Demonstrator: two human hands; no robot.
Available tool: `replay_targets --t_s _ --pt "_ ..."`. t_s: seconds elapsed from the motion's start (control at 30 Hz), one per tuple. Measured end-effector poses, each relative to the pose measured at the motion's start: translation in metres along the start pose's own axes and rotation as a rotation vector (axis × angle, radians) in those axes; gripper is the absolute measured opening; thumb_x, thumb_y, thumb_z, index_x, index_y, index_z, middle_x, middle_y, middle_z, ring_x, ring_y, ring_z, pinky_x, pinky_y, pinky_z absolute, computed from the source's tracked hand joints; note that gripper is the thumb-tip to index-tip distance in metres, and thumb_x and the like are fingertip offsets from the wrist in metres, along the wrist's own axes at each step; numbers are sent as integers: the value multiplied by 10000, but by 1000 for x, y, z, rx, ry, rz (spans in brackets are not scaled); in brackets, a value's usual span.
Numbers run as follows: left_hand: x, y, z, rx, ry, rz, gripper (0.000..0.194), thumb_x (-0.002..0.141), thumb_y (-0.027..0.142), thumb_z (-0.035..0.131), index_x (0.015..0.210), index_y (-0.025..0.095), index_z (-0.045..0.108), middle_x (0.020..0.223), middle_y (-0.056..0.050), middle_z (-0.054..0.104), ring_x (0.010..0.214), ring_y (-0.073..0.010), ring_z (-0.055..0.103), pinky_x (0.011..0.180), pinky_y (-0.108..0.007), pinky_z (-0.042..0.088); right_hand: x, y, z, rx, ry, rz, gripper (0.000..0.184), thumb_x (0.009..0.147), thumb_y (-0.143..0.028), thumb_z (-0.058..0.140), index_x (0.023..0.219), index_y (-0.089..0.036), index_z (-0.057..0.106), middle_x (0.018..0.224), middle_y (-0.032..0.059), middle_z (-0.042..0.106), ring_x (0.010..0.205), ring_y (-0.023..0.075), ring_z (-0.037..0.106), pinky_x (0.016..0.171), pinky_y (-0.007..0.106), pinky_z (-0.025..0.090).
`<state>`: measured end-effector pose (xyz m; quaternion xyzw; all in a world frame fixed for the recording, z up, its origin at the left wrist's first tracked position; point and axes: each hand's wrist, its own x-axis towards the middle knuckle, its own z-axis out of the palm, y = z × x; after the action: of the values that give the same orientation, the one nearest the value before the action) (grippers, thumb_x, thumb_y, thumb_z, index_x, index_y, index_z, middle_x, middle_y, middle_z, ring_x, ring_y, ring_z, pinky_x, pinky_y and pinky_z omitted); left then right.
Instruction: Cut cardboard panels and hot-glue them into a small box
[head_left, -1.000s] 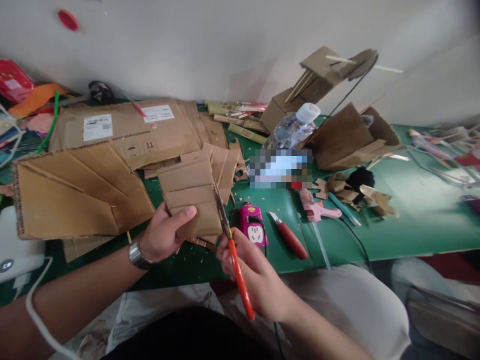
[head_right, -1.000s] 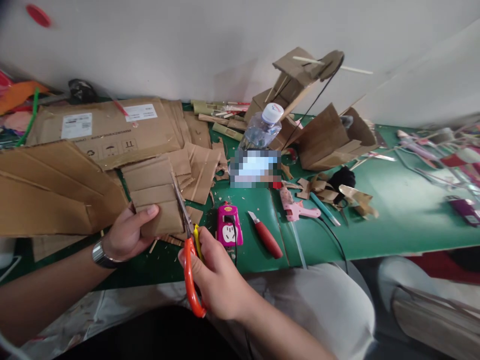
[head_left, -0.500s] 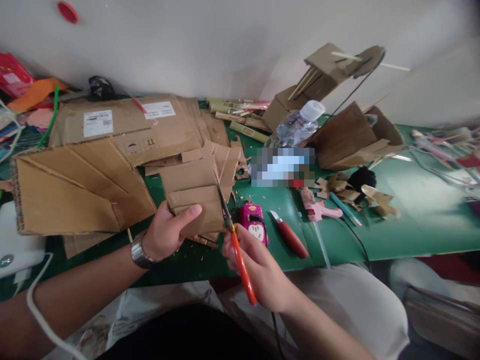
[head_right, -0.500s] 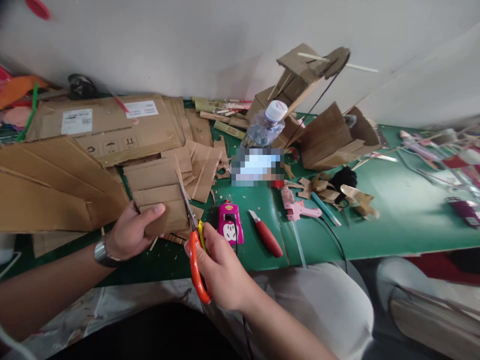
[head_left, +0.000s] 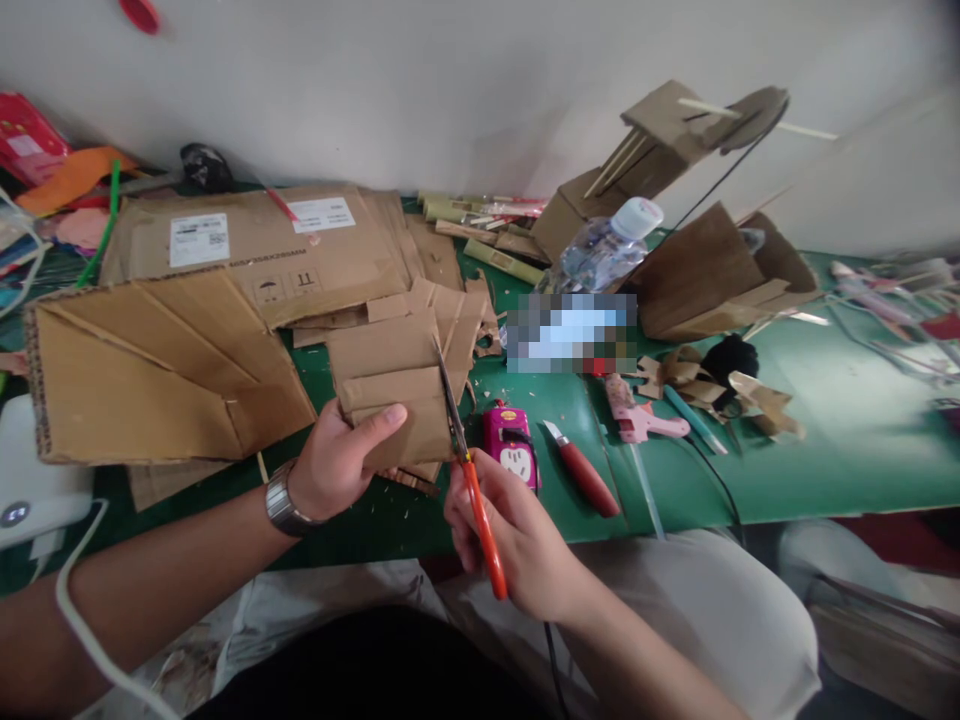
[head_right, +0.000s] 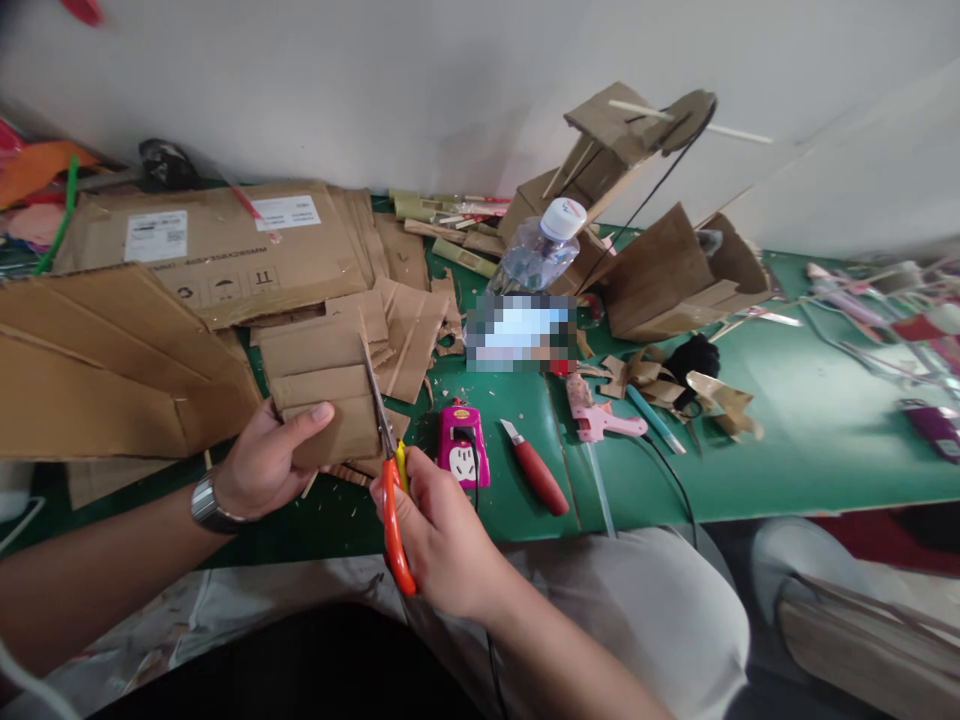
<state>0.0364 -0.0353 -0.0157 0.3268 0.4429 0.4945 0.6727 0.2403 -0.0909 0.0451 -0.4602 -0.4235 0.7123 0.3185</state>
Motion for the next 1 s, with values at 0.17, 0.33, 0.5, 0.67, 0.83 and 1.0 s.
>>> replay_targets --t_s 0.17,0.33,0.5,0.67,0.83,1.0 --pt "-1 3 1 -3 -4 -27 455 811 496 937 1148 212 823 986 -90 848 669 -230 763 439 -251 571 -1 2 1 6 -4 77 541 1009 -769 616 910 -261 456 659 -86 479 487 96 471 448 235 371" --pt "-2 7 6 -29 0 -41 455 773 503 961 1089 204 830 950 -78 839 642 -213 749 412 -236 553 1 1 1 3 36 64 576 951 -787 688 899 -250 487 678 -80 497 496 101 527 431 230 390" --pt "-4 9 15 -63 18 -66 510 703 507 1000 1057 184 826 940 -75 842 628 -200 734 373 -212 497 2 -2 4 104 89 120 649 853 -831 764 877 -252 474 686 -93 463 501 85 456 443 220 376" --pt "-7 5 21 -87 -18 -72 545 721 489 995 1132 176 819 1049 -103 856 729 -220 774 478 -238 567 3 -1 4 157 96 106 633 862 -806 777 871 -257 461 687 -93 466 489 83 453 434 210 375" --pt "-10 -1 18 -85 -68 -102 534 754 512 976 1140 175 821 1075 -114 855 712 -225 779 424 -225 528 3 1 1 125 108 63 602 897 -782 762 877 -247 486 699 -74 494 530 94 505 429 196 380" --pt "-9 0 16 -90 -55 -123 582 736 510 990 1170 169 806 1075 -116 856 733 -239 791 468 -249 578 3 -1 -3 170 108 15 532 956 -711 745 912 -239 503 690 -82 506 473 74 511 409 178 395"
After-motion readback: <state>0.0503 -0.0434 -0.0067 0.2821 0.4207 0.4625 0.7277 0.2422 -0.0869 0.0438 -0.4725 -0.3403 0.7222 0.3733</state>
